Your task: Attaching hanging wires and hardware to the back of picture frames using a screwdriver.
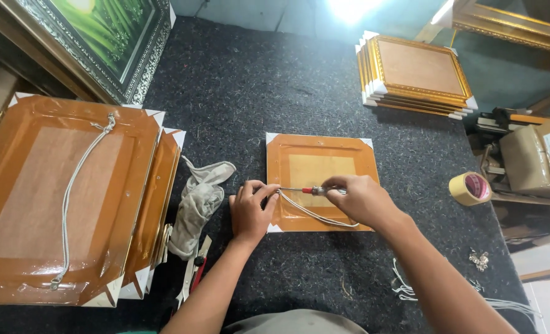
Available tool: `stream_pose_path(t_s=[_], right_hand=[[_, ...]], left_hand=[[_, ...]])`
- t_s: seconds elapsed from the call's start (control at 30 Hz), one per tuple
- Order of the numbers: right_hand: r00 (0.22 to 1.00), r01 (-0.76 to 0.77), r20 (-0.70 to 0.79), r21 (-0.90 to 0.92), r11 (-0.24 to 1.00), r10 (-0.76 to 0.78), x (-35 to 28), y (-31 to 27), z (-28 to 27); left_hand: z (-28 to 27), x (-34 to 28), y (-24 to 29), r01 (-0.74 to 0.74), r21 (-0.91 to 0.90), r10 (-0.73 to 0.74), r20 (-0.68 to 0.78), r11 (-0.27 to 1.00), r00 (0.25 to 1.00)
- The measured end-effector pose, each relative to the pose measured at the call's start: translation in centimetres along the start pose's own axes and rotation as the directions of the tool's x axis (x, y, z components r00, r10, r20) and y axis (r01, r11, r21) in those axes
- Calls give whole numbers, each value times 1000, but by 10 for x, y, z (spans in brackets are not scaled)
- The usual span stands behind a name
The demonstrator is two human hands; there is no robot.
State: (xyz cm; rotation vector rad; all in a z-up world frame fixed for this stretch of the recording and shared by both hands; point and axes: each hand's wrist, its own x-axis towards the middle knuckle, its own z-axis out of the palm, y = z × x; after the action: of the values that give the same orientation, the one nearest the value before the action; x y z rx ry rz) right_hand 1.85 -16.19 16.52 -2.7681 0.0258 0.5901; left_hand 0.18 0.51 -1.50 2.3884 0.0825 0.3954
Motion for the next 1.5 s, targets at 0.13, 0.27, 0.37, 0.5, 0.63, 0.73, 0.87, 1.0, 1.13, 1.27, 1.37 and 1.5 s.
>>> stream_pose_path(t_s=[0.13, 0.27, 0.37, 0.5, 0.63, 0.73, 0.87, 1.0, 1.13, 1.27, 1.37, 1.5], right_hand=[[994, 111, -13, -53, 992, -112, 28, 14, 11], [969, 236, -52, -114, 965, -243, 41, 2, 5], [941, 311, -139, -9, 951, -309, 42, -14, 2], [948, 253, -134, -232, 939, -289, 54, -29, -1], [947, 255, -52, -480, 839, -317, 50, -49, -11], [860, 474, 10, -391, 789, -511, 56, -42, -5], [777, 585, 33, -406, 702, -629, 49, -44, -10], [715, 675, 87, -348, 651, -694, 46, -40, -17], [600, 791, 151, -255, 556, -785, 52, -40, -28], [686, 714, 53, -242, 657, -726, 66, -31, -25], [800, 586, -32, -175, 791, -599, 79, -30, -17], [929, 348, 14, -380, 857, -371, 57, -53, -22]], left_hand=[[0, 0, 1, 14, 1, -14, 6, 1000, 1000], [1, 0, 0, 11, 23, -11, 7, 1000, 1000], [2, 0, 1, 16, 27, -16, 2, 1000, 1000], [0, -1, 3, 20, 19, -20, -2, 1000, 1000], [3, 0, 1, 28, 14, -28, -17, 1000, 999], [4, 0, -1, 26, 23, -26, -10, 999, 1000], [1, 0, 1, 14, 20, -14, -6, 1000, 1000], [5, -1, -1, 0, 30, 1, -25, 1000, 1000], [7, -1, -2, 0, 38, 1, -22, 999, 1000], [2, -1, 2, -2, 23, 3, -37, 1000, 999], [2, 0, 3, 4, 14, -4, -34, 1000, 999], [1, 0, 3, 15, 29, -14, -40, 999, 999]])
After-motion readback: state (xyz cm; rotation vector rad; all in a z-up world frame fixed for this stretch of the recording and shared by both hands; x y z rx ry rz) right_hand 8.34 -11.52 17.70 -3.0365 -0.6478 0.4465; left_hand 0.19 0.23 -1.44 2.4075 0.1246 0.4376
